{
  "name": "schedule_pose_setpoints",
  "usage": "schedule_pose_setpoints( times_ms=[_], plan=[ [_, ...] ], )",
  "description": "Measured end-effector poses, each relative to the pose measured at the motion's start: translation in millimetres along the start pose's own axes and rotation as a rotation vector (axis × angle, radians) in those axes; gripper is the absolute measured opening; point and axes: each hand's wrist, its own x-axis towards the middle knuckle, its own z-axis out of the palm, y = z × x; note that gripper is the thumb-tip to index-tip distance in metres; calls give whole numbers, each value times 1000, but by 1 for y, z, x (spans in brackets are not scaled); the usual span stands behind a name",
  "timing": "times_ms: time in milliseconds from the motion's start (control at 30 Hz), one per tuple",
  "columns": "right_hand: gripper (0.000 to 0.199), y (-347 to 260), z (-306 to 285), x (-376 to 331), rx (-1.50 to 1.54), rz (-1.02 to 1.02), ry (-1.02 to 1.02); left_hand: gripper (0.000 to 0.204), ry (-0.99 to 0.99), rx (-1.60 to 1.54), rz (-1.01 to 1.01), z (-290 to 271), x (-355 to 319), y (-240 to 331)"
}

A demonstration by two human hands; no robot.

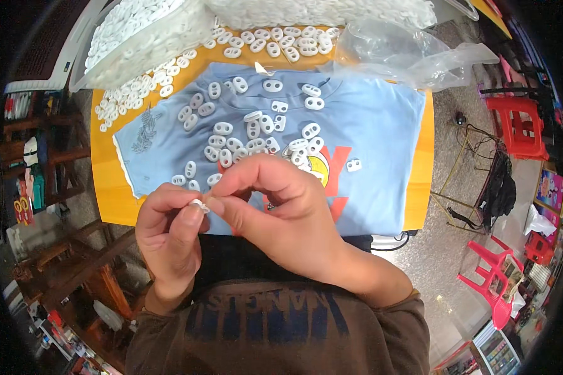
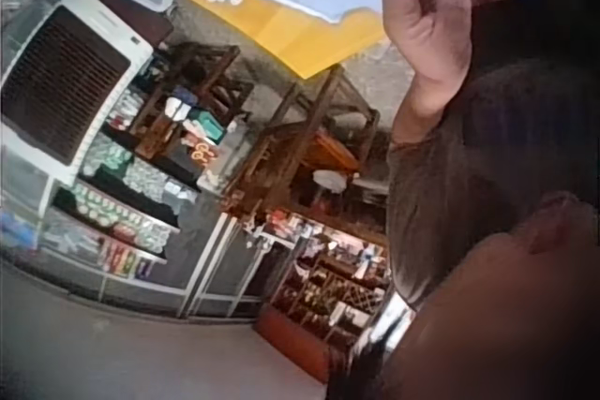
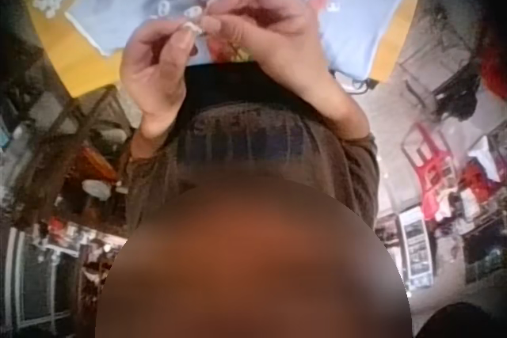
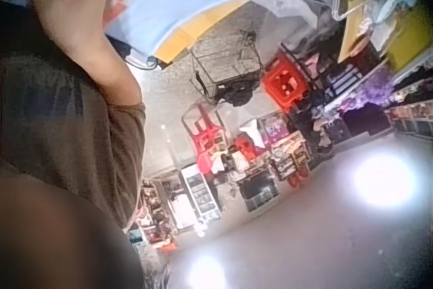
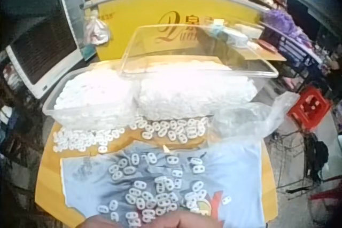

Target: Assembling plastic cord locks by inserting small metal springs into the components by hand.

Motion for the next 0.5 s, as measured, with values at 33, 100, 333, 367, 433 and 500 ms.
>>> schedule_pose_setpoints(
  times_ms=[33,100,333,367,433,500],
  plan=[
    [9,4,0,1,-127,-136,5,13,25,50,19,1,0,-1],
    [9,5,-1,1,-255,-269,8,12,54,100,36,0,1,-2],
    [14,4,0,3,-448,-368,-29,14,-16,219,115,-7,2,-4],
    [15,3,0,4,-513,-391,-46,14,-27,239,136,-8,2,-4],
    [15,4,0,4,-527,-400,-52,15,-31,194,120,-8,1,-3],
    [16,5,0,5,-541,-409,-55,16,-38,148,104,-8,1,-4]
  ],
)
